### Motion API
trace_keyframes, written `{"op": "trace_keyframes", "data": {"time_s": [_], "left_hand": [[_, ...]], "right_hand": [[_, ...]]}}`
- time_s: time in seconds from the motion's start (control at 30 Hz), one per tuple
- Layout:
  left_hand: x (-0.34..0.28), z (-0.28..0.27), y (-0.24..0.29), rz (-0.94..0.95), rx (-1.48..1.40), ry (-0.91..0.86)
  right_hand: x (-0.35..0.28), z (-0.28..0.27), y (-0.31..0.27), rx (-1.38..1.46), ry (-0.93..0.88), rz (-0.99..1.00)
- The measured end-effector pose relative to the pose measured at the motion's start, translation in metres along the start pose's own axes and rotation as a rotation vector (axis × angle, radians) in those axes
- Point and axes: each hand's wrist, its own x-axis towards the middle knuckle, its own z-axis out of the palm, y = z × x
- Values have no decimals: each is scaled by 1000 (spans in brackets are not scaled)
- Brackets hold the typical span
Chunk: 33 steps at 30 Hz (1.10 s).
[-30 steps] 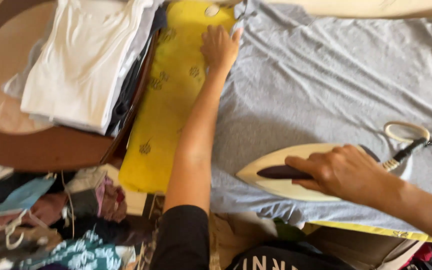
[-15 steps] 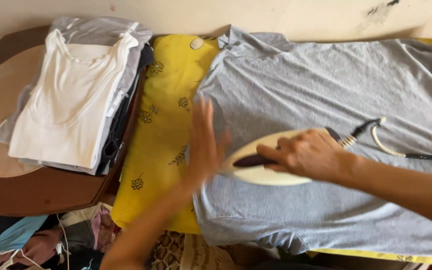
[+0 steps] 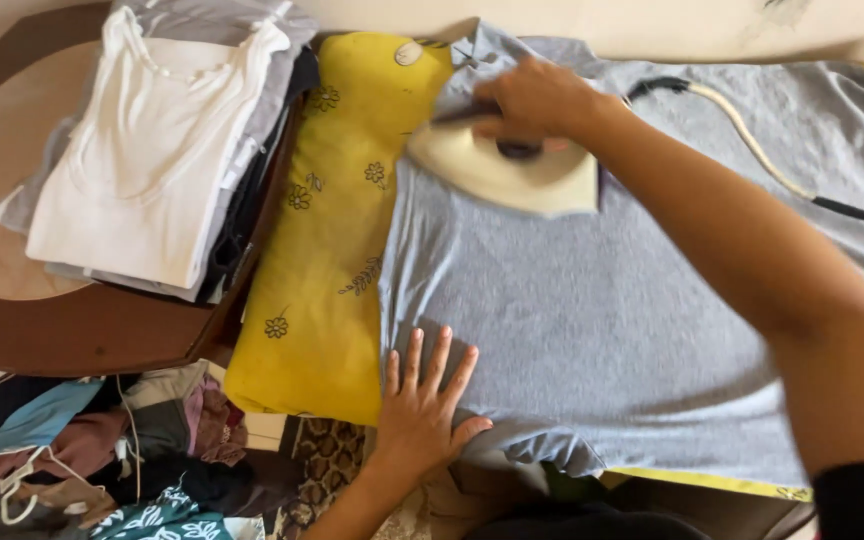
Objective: The person irons a grey t-shirt on a yellow ironing board, smoothing out wrinkles with an iron. They then fold the shirt neatly and place it on a stack of other clothes.
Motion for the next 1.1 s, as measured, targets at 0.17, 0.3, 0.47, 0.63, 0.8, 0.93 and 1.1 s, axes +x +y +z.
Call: {"op": "trace_keyframes", "data": {"time_s": [0.17,0.3,0.47,0.63,0.8,0.93,1.1], "left_hand": [[3,-5,-10,-48,-162,-65],[58,-48,-27,-69,-143,-63],[194,-49,-48,-24,-294,-139],[346,44,-89,27,-523,145],[425,93,-118,-140,-434,161],[410,78,-103,-194,-299,-64],[408,65,-100,-230,-220,-143]], "right_hand": [[-214,2,-55,69,-250,-83],[-337,48,-59,-89,46,-41],[-293,-9,-36,218,-427,347],[-183,8,139,168,-196,485],[-145,25,245,534,-57,834],[-146,68,286,176,-169,736],[-153,93,310,-271,27,726]]}}
